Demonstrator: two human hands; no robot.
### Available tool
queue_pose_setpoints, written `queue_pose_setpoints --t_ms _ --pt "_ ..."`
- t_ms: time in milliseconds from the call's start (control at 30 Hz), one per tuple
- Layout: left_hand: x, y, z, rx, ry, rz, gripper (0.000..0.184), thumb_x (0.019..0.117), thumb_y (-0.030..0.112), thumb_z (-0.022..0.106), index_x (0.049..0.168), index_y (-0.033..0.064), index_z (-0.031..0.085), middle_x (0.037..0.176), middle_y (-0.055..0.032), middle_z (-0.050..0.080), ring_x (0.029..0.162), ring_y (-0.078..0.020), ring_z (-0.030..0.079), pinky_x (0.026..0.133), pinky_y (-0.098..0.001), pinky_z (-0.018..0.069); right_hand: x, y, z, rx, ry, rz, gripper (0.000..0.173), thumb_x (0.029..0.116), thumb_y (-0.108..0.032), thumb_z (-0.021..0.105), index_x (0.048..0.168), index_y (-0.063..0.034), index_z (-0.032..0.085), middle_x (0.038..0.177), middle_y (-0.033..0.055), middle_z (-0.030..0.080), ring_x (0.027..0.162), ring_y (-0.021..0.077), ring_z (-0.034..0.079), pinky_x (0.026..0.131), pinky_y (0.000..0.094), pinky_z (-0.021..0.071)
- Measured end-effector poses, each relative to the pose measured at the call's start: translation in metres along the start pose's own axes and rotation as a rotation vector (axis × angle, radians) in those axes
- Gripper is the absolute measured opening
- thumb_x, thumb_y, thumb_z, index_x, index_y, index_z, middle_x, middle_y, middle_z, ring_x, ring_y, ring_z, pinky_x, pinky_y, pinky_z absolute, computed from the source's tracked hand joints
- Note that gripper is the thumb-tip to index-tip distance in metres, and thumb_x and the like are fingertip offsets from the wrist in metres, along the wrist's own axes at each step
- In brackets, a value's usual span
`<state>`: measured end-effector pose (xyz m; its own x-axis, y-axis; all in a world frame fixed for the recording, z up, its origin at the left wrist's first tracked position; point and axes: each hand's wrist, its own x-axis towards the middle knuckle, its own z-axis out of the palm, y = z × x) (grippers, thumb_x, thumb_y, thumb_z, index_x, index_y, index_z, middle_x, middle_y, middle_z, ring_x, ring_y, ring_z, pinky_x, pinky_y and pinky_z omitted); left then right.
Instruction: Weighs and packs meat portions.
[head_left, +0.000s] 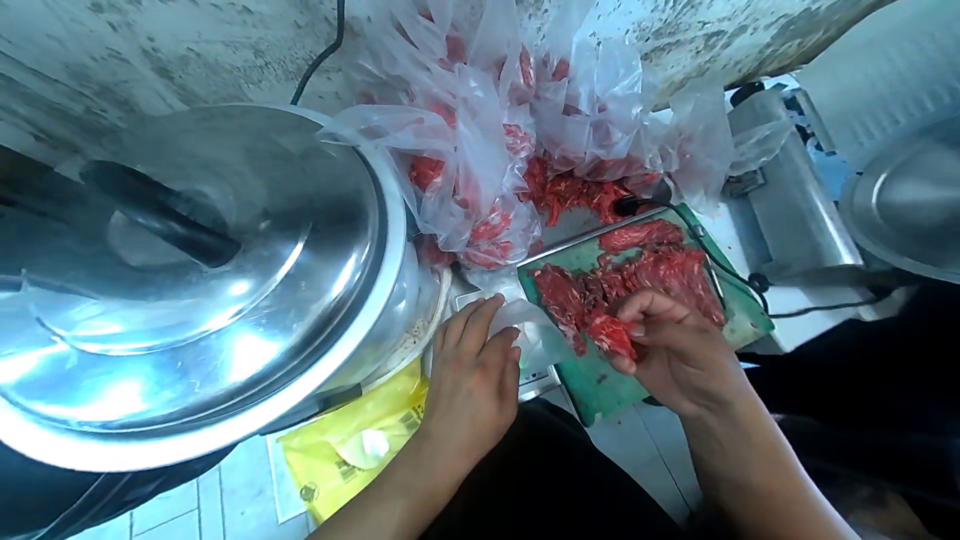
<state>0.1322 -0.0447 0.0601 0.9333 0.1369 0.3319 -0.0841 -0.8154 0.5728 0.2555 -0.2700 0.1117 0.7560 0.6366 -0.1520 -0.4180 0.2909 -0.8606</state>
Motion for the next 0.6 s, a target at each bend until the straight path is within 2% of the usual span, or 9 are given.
queue_pose_setpoints --t_ms 600 --pt "-0.0039 0.0004 -0.0016 -0.088 0.024 -0.008 0.025 0.1012 0.028 0.055 0.109 0.0178 0.077 0.148 -0.0004 0.055 0.140 -0.0201 0.047 0.113 -0.0466 0.0440 0.0009 0.0048 0.0005 0.017 -0.064 0.002 0.013 0.0943 -0.013 0.065 0.101 -0.0092 0.075 0.087 0.0099 0.070 0.067 0.0122 0.067 0.059 0.0276 0.0595"
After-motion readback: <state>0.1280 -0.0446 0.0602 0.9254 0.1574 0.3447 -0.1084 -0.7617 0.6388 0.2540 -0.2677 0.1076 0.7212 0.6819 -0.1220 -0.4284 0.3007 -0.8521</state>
